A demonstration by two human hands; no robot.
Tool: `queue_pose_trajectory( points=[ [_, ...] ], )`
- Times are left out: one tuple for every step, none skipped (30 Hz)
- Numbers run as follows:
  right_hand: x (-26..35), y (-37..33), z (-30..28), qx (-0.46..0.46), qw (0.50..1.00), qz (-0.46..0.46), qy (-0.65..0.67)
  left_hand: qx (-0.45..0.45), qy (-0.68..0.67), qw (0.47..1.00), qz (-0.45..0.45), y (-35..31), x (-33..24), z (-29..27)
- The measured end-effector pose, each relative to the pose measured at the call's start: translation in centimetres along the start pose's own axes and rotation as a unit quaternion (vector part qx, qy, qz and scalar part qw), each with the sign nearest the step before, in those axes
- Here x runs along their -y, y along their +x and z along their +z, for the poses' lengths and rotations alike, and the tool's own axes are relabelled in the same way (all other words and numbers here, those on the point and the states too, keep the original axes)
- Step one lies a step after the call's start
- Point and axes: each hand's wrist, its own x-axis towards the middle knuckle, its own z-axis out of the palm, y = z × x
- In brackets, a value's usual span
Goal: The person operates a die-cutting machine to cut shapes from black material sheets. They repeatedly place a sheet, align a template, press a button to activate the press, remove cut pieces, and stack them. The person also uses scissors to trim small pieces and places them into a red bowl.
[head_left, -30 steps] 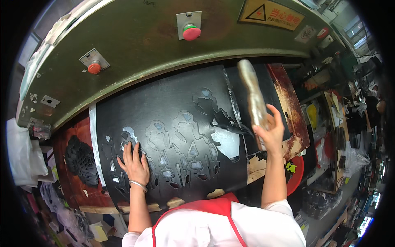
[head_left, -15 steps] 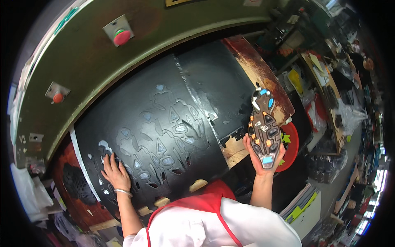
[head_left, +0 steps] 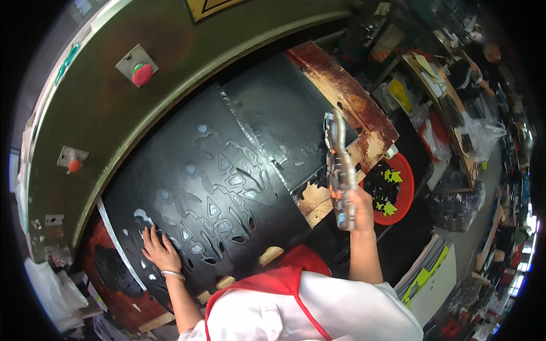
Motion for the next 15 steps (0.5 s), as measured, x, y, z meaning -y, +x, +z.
queue_pose_trajectory(
  points=[
    [0.0,0.2,0.0,-0.075,0.982,0.014,-0.174,-0.011,-0.005,1.000,0.009,0.1,0.0,0.0],
    [-0.6,0.6,0.2,-0.105,0.891,-0.160,-0.411,-0.010,0.015,1.000,0.005,0.1,0.0,0.0],
    [-1.3,1.2,0.3,-0.113,0.722,-0.302,-0.612,-0.001,0.018,1.000,-0.002,0.1,-0.1,0.0],
    [-1.9,1.8,0.2,-0.106,0.675,-0.339,-0.647,-0.012,0.014,1.000,0.002,0.2,-0.1,0.0],
    [-2.6,2.3,-0.1,-0.092,0.673,-0.315,-0.663,-0.005,0.014,1.000,-0.002,0.2,-0.2,0.0],
    [-3.3,2.7,-0.4,-0.060,0.699,-0.287,-0.652,-0.002,0.014,1.000,-0.005,0.2,-0.2,0.0],
    [-3.9,3.0,-0.6,-0.052,0.733,-0.247,-0.632,-0.002,0.003,1.000,-0.008,0.2,-0.3,-0.1],
    [-4.1,2.9,-1.1,-0.057,0.718,-0.272,-0.638,0.003,-0.003,1.000,-0.013,0.2,-0.3,-0.1],
    [-4.3,3.2,-1.4,-0.055,0.721,-0.289,-0.627,0.009,-0.005,1.000,-0.019,0.3,-0.4,-0.2],
    [-4.0,3.4,-1.8,-0.057,0.723,-0.314,-0.613,0.009,-0.004,1.000,-0.021,0.3,-0.5,-0.2],
    [-3.6,3.7,-2.0,-0.049,0.715,-0.379,-0.586,0.005,-0.007,1.000,-0.014,0.3,-0.5,-0.2],
    [-3.1,4.4,-2.0,-0.096,0.744,-0.381,-0.541,0.002,-0.007,1.000,-0.012,0.3,-0.5,-0.2],
    [-2.2,5.5,-2.1,-0.139,0.679,-0.422,-0.584,0.003,-0.004,1.000,-0.014,0.3,-0.5,-0.2],
    [-1.4,7.0,-1.8,-0.134,0.691,-0.410,-0.580,-0.001,-0.003,1.000,-0.008,0.3,-0.5,-0.1],
    [-0.7,8.7,-1.3,-0.139,0.708,-0.398,-0.566,-0.003,-0.004,1.000,-0.011,0.2,-0.5,-0.1]
  ],
)
